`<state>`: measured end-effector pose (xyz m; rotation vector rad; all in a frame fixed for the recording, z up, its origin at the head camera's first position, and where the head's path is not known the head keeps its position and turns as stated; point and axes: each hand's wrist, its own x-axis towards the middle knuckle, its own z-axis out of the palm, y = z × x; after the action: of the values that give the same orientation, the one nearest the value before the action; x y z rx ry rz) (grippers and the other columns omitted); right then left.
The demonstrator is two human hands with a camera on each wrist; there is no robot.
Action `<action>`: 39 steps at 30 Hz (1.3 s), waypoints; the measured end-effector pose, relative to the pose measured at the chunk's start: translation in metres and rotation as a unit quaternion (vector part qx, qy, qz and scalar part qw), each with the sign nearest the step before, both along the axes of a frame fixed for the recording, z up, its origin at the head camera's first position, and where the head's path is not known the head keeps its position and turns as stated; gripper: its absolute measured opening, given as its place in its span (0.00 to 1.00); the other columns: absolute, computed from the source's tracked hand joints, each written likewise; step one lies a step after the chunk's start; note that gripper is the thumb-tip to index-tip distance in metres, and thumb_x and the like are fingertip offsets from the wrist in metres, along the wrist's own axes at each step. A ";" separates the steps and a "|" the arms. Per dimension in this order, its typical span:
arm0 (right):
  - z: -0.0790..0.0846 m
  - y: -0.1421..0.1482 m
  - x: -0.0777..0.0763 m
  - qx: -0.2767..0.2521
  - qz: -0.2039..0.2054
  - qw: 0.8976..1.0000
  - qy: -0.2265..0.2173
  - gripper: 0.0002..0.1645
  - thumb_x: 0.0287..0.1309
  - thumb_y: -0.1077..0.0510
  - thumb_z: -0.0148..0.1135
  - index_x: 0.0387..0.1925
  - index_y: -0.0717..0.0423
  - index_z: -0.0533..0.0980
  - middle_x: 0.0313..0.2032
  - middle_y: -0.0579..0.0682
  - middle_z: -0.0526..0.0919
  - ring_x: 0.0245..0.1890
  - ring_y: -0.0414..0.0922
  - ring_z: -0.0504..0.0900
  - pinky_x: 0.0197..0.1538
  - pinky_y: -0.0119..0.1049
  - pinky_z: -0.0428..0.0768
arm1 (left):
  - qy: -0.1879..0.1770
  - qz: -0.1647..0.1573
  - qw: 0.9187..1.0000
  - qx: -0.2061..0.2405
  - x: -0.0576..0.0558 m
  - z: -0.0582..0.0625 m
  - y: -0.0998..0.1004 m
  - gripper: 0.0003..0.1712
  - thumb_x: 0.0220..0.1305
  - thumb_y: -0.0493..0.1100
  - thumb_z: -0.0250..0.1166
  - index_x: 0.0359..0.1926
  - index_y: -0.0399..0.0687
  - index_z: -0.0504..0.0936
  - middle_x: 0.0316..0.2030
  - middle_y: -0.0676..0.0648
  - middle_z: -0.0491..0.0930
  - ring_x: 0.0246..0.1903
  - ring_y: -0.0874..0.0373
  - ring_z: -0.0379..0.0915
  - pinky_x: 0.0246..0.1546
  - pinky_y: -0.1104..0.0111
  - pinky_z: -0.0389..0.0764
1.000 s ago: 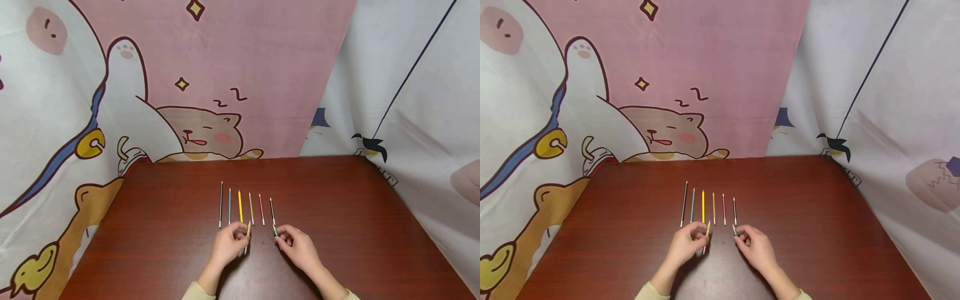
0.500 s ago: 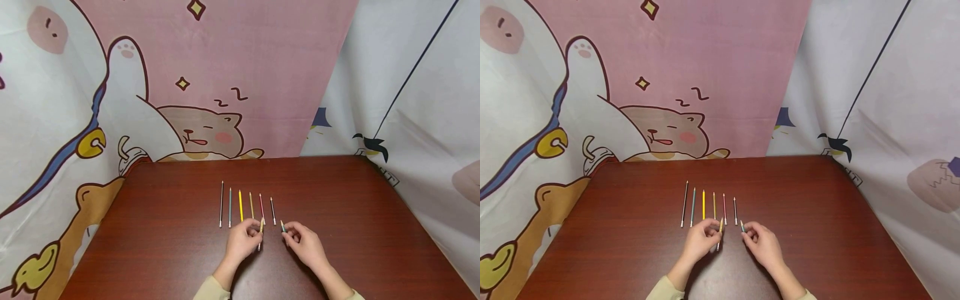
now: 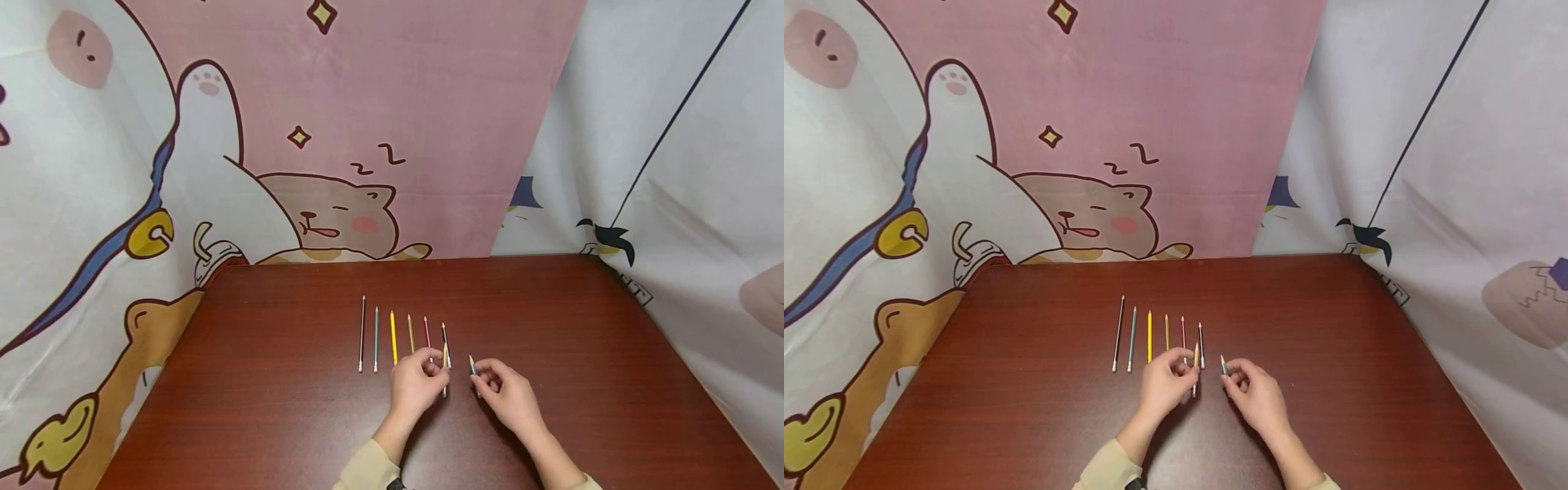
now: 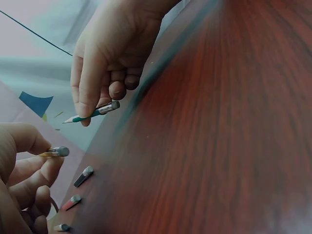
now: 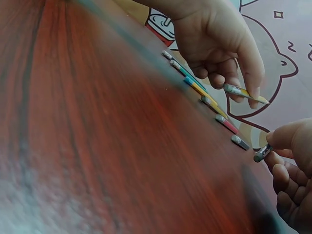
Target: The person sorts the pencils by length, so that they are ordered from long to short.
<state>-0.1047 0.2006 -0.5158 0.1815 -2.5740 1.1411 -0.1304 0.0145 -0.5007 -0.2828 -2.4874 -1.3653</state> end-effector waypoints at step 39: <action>0.000 0.030 -0.019 0.010 -0.054 0.998 -0.043 0.07 0.58 0.60 0.70 0.39 0.54 0.81 0.25 0.40 0.79 0.23 0.34 0.72 0.28 0.31 0.70 | 0.067 0.118 0.985 -0.107 -0.041 -0.016 0.058 0.07 0.42 0.49 0.75 0.27 0.59 0.87 0.13 0.66 0.75 0.25 0.64 0.70 0.38 0.63 0.64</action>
<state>-0.1237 0.2306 -0.5156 -0.0023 -2.6360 1.1065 -0.1710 0.0726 -0.5169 -0.1150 -2.4638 -0.9578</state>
